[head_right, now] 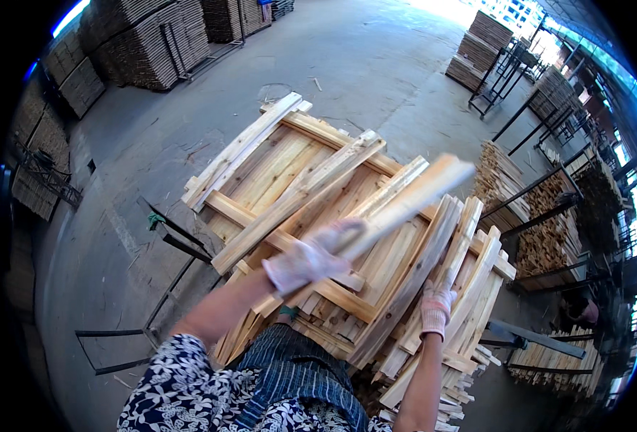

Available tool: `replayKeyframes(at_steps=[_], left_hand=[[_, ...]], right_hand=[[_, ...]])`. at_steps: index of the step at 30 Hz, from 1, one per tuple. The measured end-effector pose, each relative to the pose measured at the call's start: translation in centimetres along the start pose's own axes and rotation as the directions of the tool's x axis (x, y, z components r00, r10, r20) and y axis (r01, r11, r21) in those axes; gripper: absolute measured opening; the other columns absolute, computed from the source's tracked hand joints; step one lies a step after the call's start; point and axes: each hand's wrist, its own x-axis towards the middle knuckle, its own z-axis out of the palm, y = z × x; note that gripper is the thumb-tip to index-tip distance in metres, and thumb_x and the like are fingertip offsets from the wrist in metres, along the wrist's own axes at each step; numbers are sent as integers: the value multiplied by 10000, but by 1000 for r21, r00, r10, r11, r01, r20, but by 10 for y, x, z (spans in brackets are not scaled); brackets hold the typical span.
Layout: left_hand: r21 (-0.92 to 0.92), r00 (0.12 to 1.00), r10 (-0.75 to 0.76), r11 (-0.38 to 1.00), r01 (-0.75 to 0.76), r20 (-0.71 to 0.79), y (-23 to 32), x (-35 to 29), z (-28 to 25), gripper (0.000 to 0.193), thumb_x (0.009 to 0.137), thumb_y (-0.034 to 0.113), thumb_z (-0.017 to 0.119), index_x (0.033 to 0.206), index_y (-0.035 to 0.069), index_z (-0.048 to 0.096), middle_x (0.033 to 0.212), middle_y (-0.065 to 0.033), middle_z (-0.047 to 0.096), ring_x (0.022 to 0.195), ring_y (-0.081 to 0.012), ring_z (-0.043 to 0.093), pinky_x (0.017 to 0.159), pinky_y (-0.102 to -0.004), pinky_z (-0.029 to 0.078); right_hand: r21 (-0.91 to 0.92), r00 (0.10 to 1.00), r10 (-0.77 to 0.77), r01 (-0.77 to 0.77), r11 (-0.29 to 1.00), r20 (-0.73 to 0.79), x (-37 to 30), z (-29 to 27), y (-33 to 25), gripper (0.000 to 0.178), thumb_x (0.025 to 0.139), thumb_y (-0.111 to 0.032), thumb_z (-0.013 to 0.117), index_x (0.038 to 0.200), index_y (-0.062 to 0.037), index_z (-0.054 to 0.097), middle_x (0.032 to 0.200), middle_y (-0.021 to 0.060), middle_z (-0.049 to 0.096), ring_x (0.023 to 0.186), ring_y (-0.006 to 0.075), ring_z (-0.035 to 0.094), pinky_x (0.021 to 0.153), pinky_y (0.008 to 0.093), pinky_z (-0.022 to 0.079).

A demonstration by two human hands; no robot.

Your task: The person repeatedly picks up small wooden planks from a large pile and places them onto a wooden pallet. They arrange the planks in rows to build up a stack on the pallet throughout the clip.

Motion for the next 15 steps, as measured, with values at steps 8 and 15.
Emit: replayKeyframes(at_steps=[8,15], left_hand=[[759,901,76,571,313,-428,-123,-4,-234,643,796,1,653,1388,146,450,1275,-173,528,1103,-316,583,969,-393,503],[794,867,-160,352,496,-471,-100,3,-202,564,897,141,543,1431,195,368,1311,-243,464,1072,-428,601,851,-537,523]], right_hand=[[83,994,-5,14,996,-108,-48,-18,-29,756,903,-245,621,1547,-294,228,1432,352,393,1188,461,556,982,450,473],[421,967,-59,162,892,-249,-87,-51,-100,655,913,-103,586,1505,-74,305,1449,184,433,1289,307,436,1059,396,383]])
